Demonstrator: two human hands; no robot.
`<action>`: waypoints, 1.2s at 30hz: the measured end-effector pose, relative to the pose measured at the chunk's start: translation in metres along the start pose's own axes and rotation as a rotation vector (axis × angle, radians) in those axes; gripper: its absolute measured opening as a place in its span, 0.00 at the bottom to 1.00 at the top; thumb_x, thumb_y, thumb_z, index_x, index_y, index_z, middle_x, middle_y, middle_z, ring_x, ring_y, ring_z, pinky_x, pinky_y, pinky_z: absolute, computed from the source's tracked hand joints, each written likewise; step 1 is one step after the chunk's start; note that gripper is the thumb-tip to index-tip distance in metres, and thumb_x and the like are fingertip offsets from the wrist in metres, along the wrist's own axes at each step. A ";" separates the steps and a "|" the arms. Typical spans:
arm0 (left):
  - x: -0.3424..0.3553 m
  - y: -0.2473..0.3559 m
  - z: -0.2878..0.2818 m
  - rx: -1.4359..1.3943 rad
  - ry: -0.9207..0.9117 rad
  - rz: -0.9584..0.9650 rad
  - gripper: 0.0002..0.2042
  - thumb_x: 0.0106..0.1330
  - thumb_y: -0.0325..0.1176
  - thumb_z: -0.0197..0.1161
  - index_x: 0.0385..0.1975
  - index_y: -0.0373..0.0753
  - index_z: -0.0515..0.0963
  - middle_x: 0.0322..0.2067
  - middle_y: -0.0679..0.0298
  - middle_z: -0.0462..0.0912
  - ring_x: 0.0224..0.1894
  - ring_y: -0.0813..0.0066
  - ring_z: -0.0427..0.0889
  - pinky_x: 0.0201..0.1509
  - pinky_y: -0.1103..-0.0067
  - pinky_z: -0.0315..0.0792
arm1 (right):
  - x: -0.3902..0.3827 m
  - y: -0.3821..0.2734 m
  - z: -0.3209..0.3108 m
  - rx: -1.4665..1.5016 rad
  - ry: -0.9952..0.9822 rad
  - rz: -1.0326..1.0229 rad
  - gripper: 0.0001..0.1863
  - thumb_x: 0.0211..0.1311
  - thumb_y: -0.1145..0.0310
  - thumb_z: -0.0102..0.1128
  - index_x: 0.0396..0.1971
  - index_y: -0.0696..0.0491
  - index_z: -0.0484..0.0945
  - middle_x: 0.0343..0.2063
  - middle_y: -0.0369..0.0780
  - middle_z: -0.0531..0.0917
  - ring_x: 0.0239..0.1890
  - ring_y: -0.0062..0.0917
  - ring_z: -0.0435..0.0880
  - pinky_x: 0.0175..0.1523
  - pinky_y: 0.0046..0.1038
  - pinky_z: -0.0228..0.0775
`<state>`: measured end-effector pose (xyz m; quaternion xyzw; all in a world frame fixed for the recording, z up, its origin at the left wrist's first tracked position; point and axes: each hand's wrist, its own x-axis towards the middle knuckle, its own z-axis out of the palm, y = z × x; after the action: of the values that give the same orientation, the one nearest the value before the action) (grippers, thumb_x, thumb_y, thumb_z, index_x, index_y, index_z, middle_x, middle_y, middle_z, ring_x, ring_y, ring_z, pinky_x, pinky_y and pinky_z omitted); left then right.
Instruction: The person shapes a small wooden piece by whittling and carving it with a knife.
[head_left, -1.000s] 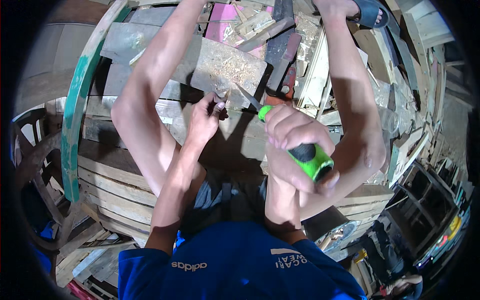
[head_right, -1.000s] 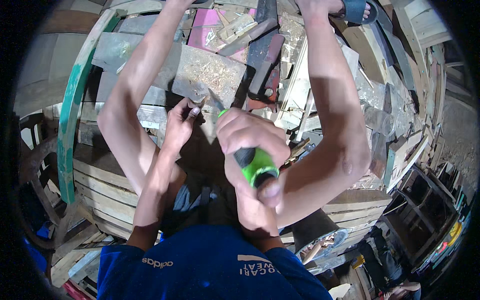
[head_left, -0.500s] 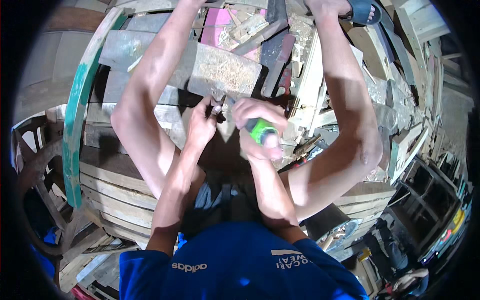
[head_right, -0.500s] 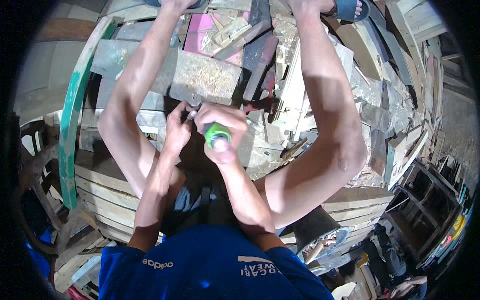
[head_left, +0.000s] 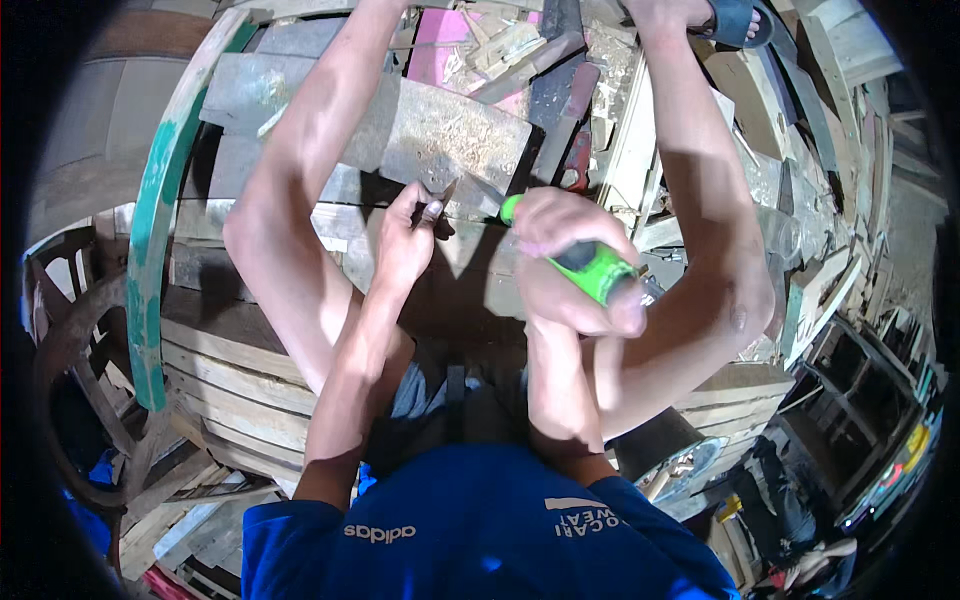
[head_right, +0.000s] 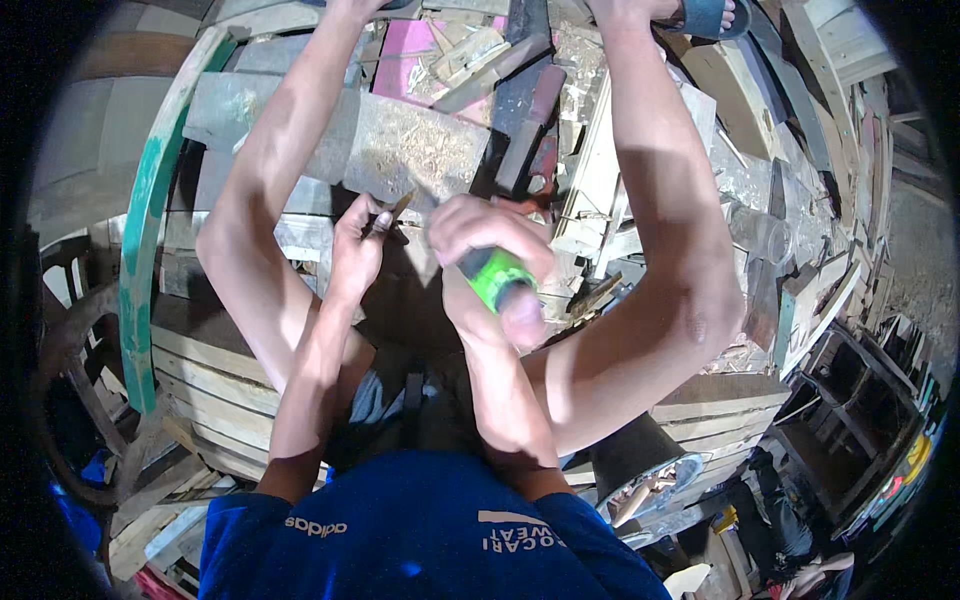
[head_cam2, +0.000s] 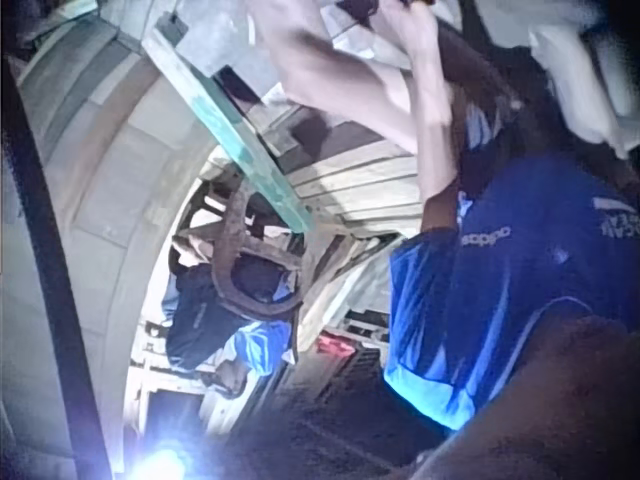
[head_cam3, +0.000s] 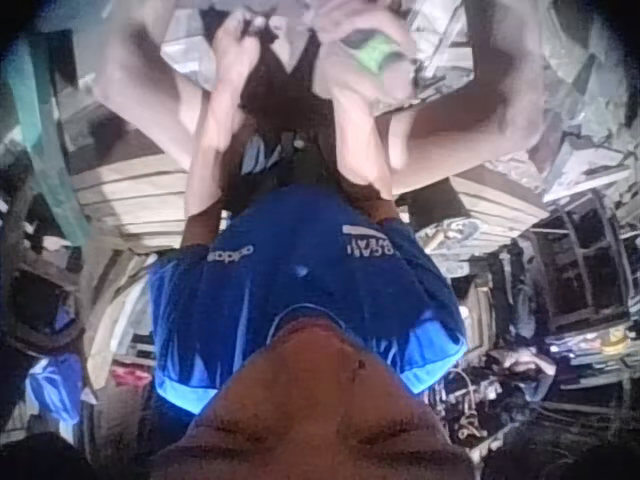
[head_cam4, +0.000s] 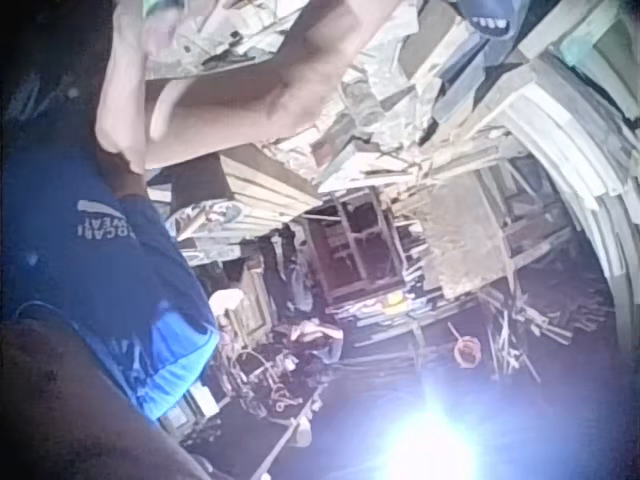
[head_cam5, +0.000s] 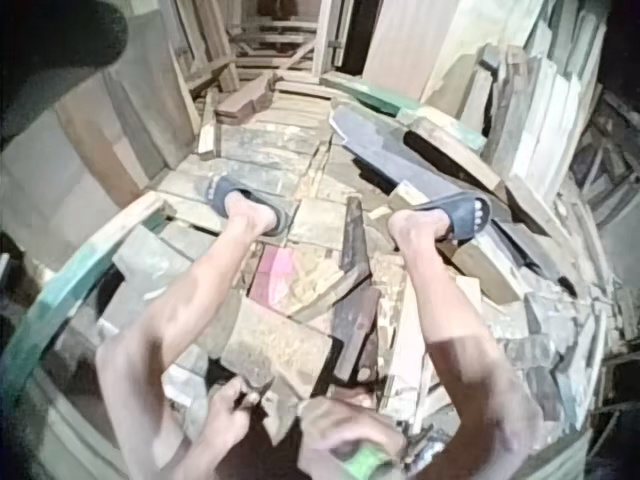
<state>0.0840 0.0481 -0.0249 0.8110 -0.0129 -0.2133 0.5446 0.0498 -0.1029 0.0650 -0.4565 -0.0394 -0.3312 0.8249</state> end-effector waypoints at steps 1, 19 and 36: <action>0.001 0.005 0.003 -0.083 -0.011 -0.075 0.06 0.66 0.23 0.54 0.27 0.33 0.67 0.22 0.64 0.72 0.27 0.81 0.71 0.35 0.80 0.68 | 0.004 -0.007 0.001 -0.003 -0.009 -0.009 0.37 0.55 0.35 0.40 0.20 0.61 0.70 0.16 0.44 0.72 0.17 0.30 0.66 0.28 0.34 0.58; 0.000 0.010 -0.001 0.126 -0.060 0.037 0.04 0.62 0.20 0.52 0.35 0.30 0.69 0.22 0.54 0.74 0.27 0.71 0.74 0.35 0.75 0.69 | -0.005 0.027 0.000 -0.305 -0.083 0.128 0.41 0.54 0.30 0.42 0.16 0.61 0.69 0.11 0.41 0.71 0.13 0.29 0.68 0.22 0.30 0.60; -0.003 0.022 0.006 0.217 -0.047 0.228 0.11 0.50 0.13 0.46 0.33 0.31 0.68 0.24 0.47 0.72 0.28 0.50 0.71 0.35 0.71 0.69 | 0.002 0.024 -0.009 -0.229 -0.146 0.053 0.45 0.53 0.25 0.39 0.15 0.63 0.67 0.11 0.42 0.70 0.13 0.29 0.67 0.21 0.28 0.57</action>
<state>0.0840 0.0349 -0.0063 0.8531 -0.1406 -0.1665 0.4740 0.0627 -0.1022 0.0433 -0.5714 -0.0489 -0.2775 0.7708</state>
